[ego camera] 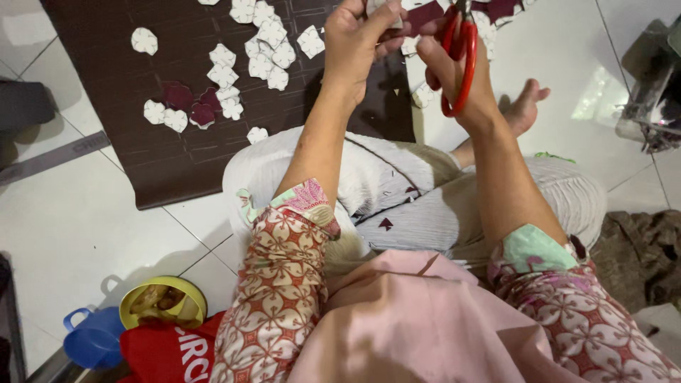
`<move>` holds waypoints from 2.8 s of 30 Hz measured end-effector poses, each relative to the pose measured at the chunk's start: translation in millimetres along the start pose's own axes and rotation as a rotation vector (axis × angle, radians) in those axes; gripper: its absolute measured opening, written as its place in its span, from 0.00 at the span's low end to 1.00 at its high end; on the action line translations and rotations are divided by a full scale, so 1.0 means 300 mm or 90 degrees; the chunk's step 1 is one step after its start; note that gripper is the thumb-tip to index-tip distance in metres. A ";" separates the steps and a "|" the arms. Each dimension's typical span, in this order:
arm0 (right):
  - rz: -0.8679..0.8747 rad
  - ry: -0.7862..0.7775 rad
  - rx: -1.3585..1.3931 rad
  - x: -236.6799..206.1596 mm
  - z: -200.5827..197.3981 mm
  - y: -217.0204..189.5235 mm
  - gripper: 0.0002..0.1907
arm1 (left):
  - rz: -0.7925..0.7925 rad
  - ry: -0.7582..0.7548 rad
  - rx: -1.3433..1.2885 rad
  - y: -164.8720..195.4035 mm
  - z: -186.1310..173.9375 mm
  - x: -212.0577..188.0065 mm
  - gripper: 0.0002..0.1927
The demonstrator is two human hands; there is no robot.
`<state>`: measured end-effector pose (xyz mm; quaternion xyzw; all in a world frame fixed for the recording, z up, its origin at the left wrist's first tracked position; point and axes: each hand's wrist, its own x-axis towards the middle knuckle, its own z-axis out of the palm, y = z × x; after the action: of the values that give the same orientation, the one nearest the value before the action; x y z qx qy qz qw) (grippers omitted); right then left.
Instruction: The person sits on the floor and uses red-handled scissors to cut small, clover-shaped pieces from a maroon fabric sheet. The person holds the fabric with the left hand and cuts along the outlines with the right hand, placing the finished pieces onto a brown mat.
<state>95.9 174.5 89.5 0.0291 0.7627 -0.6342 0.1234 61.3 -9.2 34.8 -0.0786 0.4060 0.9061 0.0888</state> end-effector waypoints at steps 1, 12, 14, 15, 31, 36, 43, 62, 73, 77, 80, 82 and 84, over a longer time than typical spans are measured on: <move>0.010 -0.023 -0.025 -0.002 -0.002 -0.003 0.20 | 0.007 0.009 -0.004 0.011 -0.008 0.004 0.07; 0.005 -0.258 -0.032 -0.022 0.000 0.004 0.41 | 0.078 0.004 0.050 0.042 -0.018 0.007 0.10; 0.000 -0.277 -0.010 -0.022 -0.005 -0.002 0.47 | 0.076 0.007 0.069 0.044 -0.022 0.006 0.10; 0.005 -0.285 -0.003 -0.022 -0.006 -0.005 0.48 | 0.070 0.012 0.083 0.044 -0.025 0.005 0.10; 0.010 -0.279 -0.061 -0.025 0.013 -0.009 0.56 | 0.150 0.011 0.086 0.030 -0.024 0.002 0.12; 0.001 -0.272 -0.067 -0.037 0.018 -0.013 0.58 | 0.098 0.031 0.118 0.047 -0.019 -0.013 0.13; -0.034 -0.287 -0.125 -0.037 0.022 -0.025 0.59 | 0.076 0.038 0.140 0.042 -0.020 -0.014 0.13; -0.022 -0.302 -0.183 -0.063 0.030 -0.104 0.67 | 0.069 0.021 0.132 0.061 -0.021 -0.023 0.10; -0.002 -0.312 -0.168 -0.055 0.017 -0.107 0.65 | 0.038 0.018 0.121 0.057 -0.033 -0.013 0.11; -0.007 -0.317 -0.145 -0.050 0.008 -0.108 0.62 | 0.036 0.017 0.128 0.042 -0.046 0.003 0.10; -0.017 -0.322 -0.155 -0.046 -0.006 -0.107 0.62 | 0.031 0.021 0.129 0.031 -0.054 0.013 0.10; -0.004 -0.316 -0.162 -0.044 -0.009 -0.098 0.62 | 0.039 0.017 0.129 0.025 -0.061 0.011 0.10; 0.000 -0.313 -0.176 -0.043 -0.014 -0.089 0.62 | 0.019 0.023 0.121 0.018 -0.071 0.007 0.10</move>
<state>102.5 175.0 118.7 -0.1429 0.7890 -0.5124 0.3074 59.6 -28.4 24.3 -0.0802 0.4927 0.8632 0.0750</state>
